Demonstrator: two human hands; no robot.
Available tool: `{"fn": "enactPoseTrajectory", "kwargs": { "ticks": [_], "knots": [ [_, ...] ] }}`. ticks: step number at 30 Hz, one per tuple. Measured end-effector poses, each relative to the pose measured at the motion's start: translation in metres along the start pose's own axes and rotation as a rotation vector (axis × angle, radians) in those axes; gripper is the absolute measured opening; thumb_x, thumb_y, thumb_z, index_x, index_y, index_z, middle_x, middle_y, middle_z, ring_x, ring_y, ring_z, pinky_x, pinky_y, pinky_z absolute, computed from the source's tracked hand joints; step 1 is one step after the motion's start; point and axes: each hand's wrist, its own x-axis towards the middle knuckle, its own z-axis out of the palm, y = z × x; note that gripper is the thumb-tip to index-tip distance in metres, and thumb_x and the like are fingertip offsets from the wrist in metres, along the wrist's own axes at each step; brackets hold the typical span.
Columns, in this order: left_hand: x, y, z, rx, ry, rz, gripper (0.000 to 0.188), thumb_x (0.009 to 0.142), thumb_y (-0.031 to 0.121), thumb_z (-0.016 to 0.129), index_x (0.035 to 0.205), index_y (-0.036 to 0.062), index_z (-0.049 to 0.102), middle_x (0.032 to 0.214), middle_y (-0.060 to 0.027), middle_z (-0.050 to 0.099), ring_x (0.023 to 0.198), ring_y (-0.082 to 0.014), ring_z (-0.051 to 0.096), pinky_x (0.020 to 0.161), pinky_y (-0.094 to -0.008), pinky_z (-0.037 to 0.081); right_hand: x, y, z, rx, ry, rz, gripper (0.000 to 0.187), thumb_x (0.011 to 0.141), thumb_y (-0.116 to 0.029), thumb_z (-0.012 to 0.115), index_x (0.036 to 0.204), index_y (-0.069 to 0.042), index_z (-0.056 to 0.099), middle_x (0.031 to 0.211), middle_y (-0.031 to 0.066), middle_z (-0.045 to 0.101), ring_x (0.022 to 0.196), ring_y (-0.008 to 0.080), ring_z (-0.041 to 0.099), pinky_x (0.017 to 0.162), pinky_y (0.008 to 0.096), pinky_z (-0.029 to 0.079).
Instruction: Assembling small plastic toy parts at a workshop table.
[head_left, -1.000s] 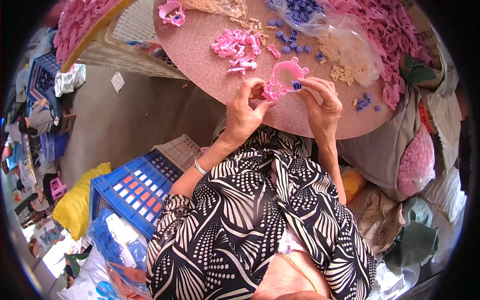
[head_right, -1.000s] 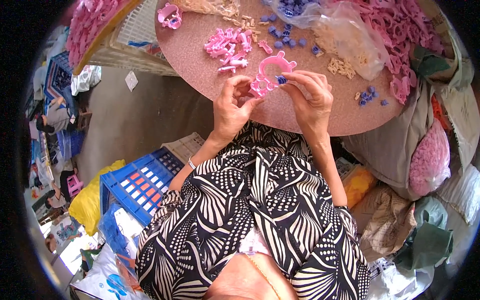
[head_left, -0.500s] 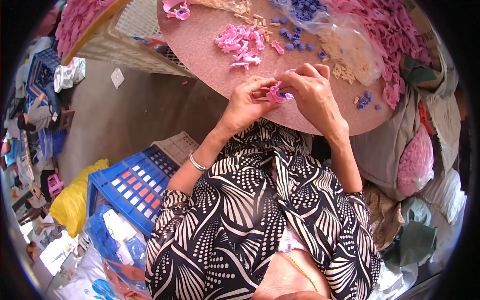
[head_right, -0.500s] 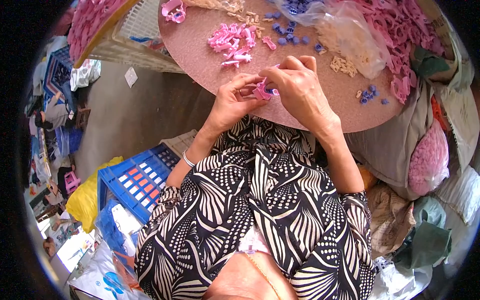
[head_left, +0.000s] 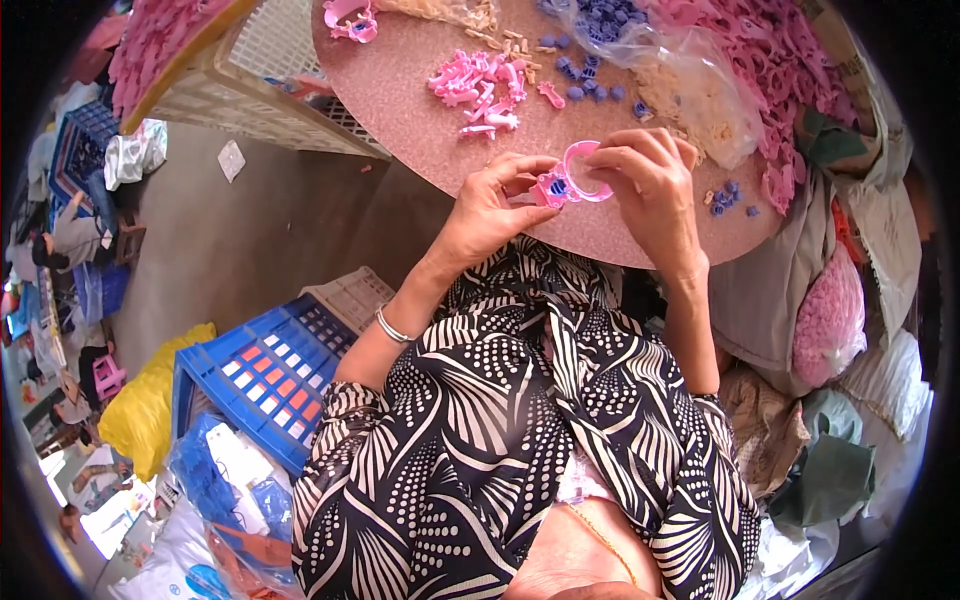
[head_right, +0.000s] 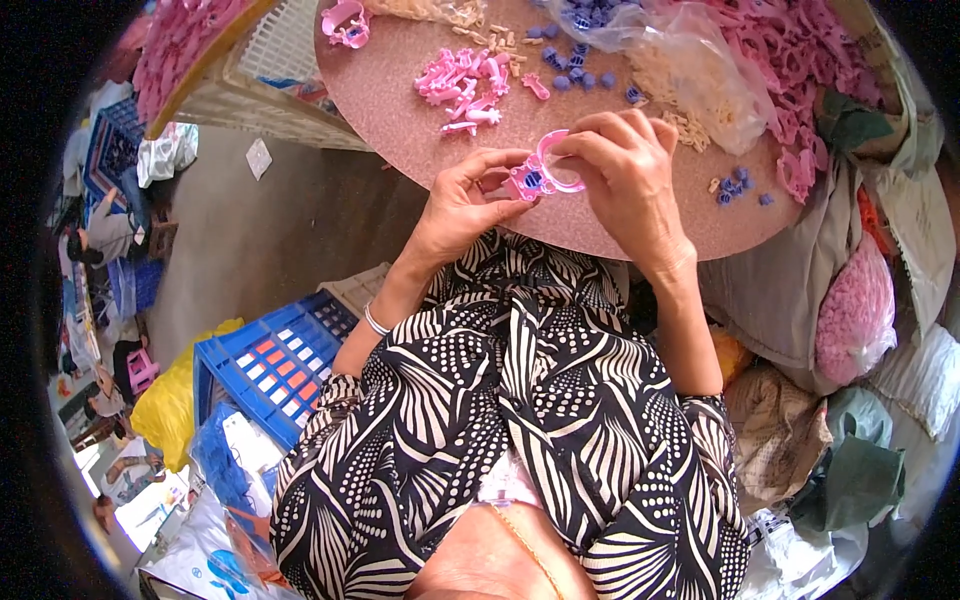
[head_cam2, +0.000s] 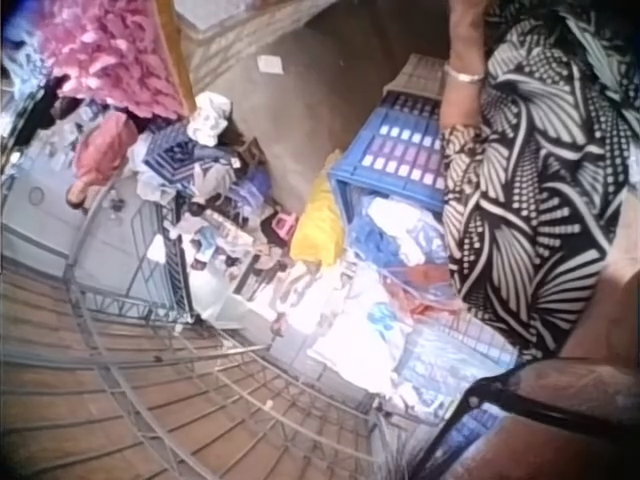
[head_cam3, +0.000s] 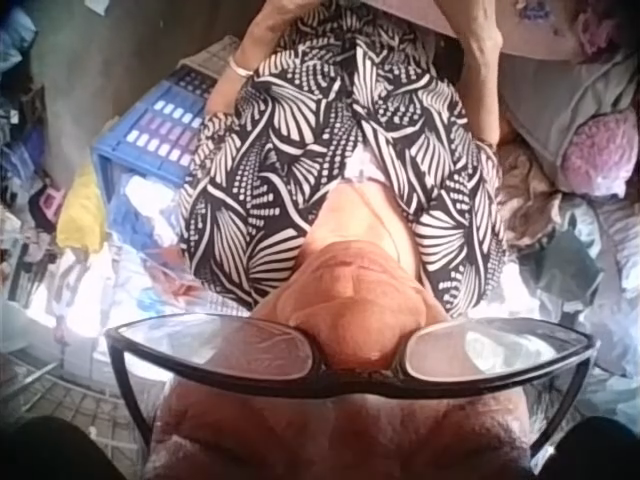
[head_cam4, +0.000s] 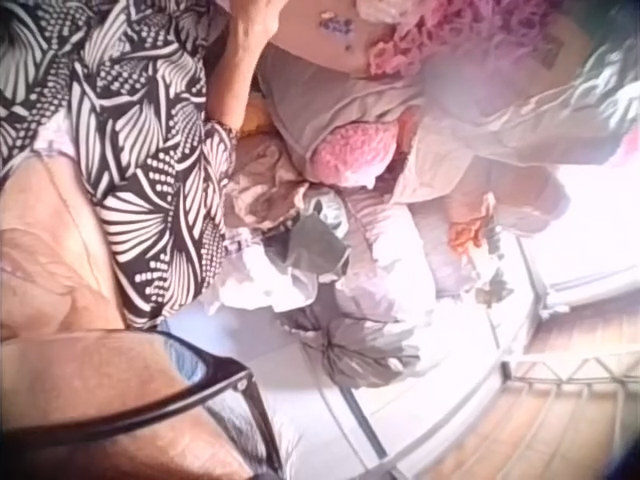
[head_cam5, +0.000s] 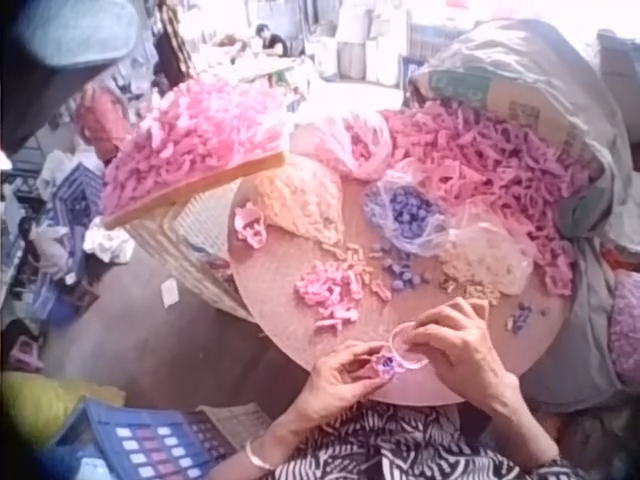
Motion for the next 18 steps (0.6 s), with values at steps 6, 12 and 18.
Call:
{"fn": "enactPoseTrajectory", "kwargs": {
  "ticks": [6, 12, 18],
  "knots": [
    [-0.003, -0.003, 0.000, -0.214, 0.006, 0.041, 0.045, 0.080, -0.007, 0.071, 0.123, 0.0005, 0.059, 0.116, -0.0029, 0.057, 0.103, -0.0139, 0.060, 0.086, -0.0268, 0.054, -0.029, 0.010, 0.027, 0.254, 0.304, 0.526, 0.027, 0.092, -0.023, 0.063, 0.113, -0.007, 0.063, 0.098, 0.0071, 0.067, 0.087, 0.0175, 0.062, 0.070, 0.0284, 0.050],
    [-0.002, -0.014, 0.000, 0.468, 0.085, 0.324, 0.042, 0.078, 0.000, 0.073, 0.119, 0.0008, 0.063, 0.123, -0.0113, 0.057, 0.108, -0.0227, 0.061, 0.091, -0.0310, 0.052, -0.039, 0.010, 0.052, 1.147, 0.069, 0.987, 0.045, 0.102, -0.041, 0.045, 0.116, -0.001, 0.058, 0.086, 0.0036, 0.065, 0.067, 0.0081, 0.058, 0.062, 0.0223, 0.048],
    [-0.013, -0.017, 0.002, 1.158, 0.148, 0.757, 0.043, 0.078, 0.002, 0.068, 0.120, -0.0043, 0.061, 0.130, -0.0188, 0.056, 0.125, -0.0362, 0.051, 0.101, -0.0409, 0.045, -0.035, 0.016, 0.063, 0.989, 0.006, 0.949, 0.038, 0.102, -0.037, 0.047, 0.107, -0.002, 0.062, 0.080, 0.0010, 0.065, 0.064, 0.0057, 0.055, 0.058, 0.0197, 0.045]
  ]
}}
